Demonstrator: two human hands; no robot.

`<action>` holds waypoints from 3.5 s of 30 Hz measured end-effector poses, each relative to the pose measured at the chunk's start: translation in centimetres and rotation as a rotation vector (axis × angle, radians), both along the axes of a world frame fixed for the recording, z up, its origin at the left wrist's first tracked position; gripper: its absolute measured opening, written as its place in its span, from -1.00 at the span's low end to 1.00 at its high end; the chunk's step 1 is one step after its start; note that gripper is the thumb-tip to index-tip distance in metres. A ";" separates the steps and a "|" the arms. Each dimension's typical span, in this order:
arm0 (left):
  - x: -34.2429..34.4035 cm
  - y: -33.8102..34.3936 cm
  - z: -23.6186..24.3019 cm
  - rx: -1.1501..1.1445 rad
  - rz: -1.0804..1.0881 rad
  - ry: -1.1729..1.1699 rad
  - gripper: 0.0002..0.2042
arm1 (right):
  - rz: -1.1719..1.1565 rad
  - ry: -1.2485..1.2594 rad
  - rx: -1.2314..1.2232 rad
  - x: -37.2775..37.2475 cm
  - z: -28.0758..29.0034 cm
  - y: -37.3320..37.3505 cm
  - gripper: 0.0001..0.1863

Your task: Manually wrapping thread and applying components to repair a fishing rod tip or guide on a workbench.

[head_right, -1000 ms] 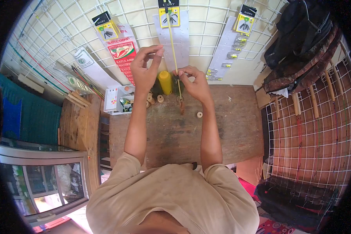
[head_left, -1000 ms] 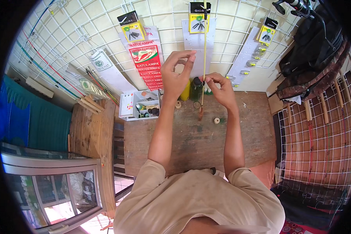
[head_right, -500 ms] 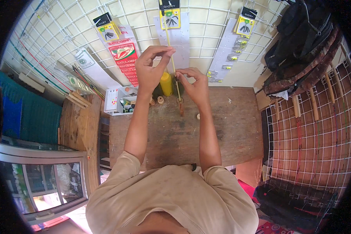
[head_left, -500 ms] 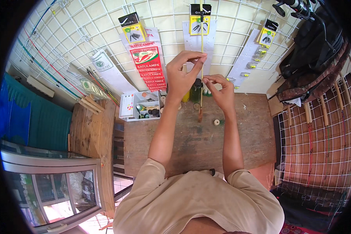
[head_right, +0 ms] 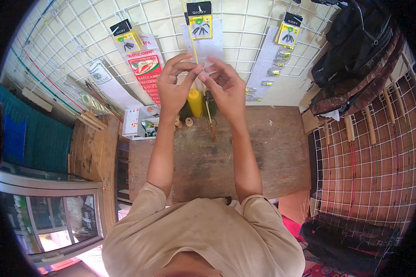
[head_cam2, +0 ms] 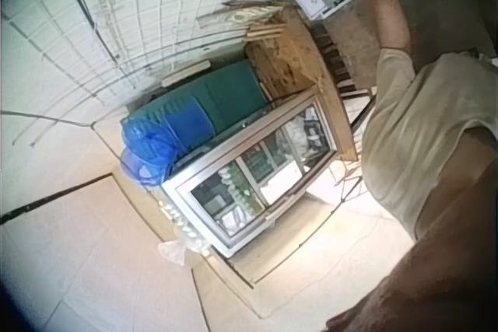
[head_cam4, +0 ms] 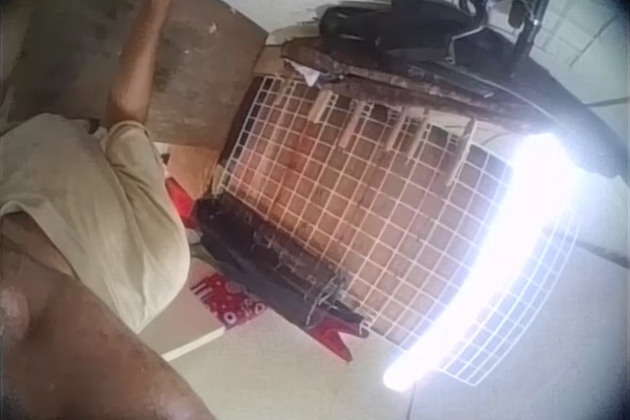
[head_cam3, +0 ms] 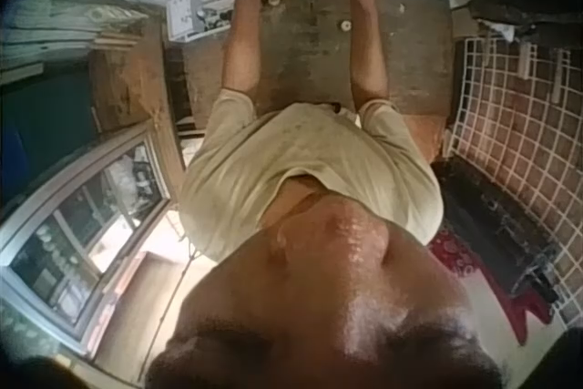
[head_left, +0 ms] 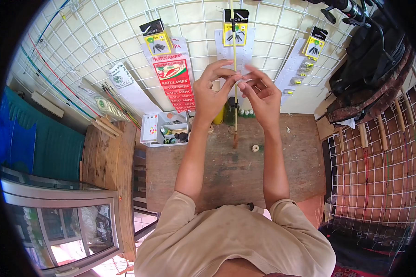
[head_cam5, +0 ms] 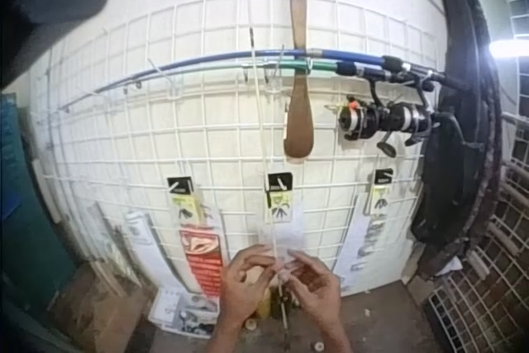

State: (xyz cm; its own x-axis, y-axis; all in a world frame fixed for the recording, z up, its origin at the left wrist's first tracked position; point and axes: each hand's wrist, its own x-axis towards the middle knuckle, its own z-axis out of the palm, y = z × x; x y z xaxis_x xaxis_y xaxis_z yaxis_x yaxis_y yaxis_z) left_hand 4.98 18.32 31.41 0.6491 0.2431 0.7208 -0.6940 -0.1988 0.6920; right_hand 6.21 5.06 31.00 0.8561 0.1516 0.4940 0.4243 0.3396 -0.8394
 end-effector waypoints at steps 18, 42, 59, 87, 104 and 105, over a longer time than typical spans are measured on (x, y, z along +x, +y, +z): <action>0.1 1.5 -1.4 0.165 0.141 -0.080 -0.87 | -0.334 -0.028 -0.035 -0.3 -3.6 -2.0 -0.90; -0.2 1.0 -1.8 -0.058 0.027 -0.081 -0.75 | -0.286 -0.248 -0.220 -0.8 -0.1 1.7 -0.69; 0.3 1.1 -2.3 -0.115 -0.040 -0.141 -0.74 | -0.286 -0.083 -0.299 -0.5 -2.5 -0.2 -0.88; -0.9 1.6 -1.4 0.077 0.029 -0.056 -0.76 | -0.446 -0.361 -0.282 -0.7 0.6 0.2 -0.79; -0.9 1.4 -1.5 0.116 0.006 -0.110 -0.75 | -0.164 -0.251 -0.167 -1.7 1.9 1.2 -0.62; -0.8 1.3 -1.5 0.120 0.017 -0.114 -0.75 | -0.176 -0.236 -0.200 -1.5 1.9 1.0 -0.67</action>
State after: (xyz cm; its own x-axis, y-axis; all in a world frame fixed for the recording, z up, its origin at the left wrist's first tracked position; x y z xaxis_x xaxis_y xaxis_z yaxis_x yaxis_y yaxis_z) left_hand 4.14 19.59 29.89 0.5580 0.1613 0.8140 -0.7626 -0.2872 0.5796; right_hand 4.68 6.02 32.89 0.7437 0.1257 0.6566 0.6516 0.0835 -0.7540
